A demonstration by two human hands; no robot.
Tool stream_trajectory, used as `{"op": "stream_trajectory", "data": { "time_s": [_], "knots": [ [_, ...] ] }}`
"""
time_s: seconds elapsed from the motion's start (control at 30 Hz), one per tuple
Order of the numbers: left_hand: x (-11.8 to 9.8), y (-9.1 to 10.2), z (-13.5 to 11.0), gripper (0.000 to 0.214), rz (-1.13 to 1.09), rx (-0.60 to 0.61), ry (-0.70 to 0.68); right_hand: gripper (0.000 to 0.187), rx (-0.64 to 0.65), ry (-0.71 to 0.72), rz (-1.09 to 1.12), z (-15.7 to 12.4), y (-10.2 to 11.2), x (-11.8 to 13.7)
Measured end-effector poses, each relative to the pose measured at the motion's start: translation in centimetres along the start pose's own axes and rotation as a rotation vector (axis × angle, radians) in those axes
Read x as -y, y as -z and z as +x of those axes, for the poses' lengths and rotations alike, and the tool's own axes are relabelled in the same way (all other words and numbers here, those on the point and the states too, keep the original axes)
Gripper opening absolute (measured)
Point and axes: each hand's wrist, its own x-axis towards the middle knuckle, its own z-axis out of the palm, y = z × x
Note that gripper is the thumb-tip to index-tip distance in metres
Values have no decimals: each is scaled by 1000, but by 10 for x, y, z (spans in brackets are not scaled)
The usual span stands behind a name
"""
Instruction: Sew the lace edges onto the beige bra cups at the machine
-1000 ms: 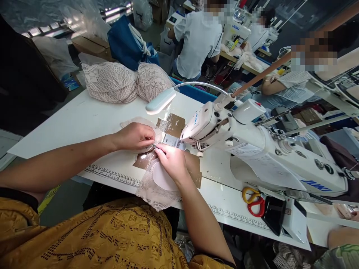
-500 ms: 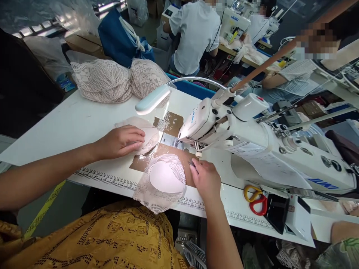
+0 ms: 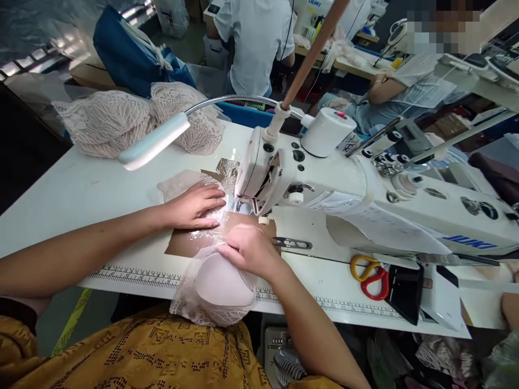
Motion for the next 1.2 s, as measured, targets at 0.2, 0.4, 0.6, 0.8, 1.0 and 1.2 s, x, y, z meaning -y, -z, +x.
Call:
{"op": "stream_trajectory", "data": {
  "time_s": [0.2, 0.4, 0.6, 0.8, 1.0, 1.2],
  "knots": [
    [7, -4, 18, 64, -24, 16, -56, 19, -141, -49, -138, -2, -10, -15],
    [6, -4, 32, 57, -32, 40, -30, 22, -211, -211, -288, -4, -24, -23],
    [0, 12, 35, 55, -78, 98, -54, 38, -169, -165, -411, -1, -23, -23],
    [-2, 12, 31, 33, -108, -34, -136, 37, -176, -164, -406, -3, -21, -22],
    [-7, -2, 26, 38, 44, -37, -113, 37, -256, -172, -349, -7, -23, -25],
    [-15, -1, 24, 45, 139, 0, -47, 37, -289, -171, -342, -6, -25, -26]
  ]
}}
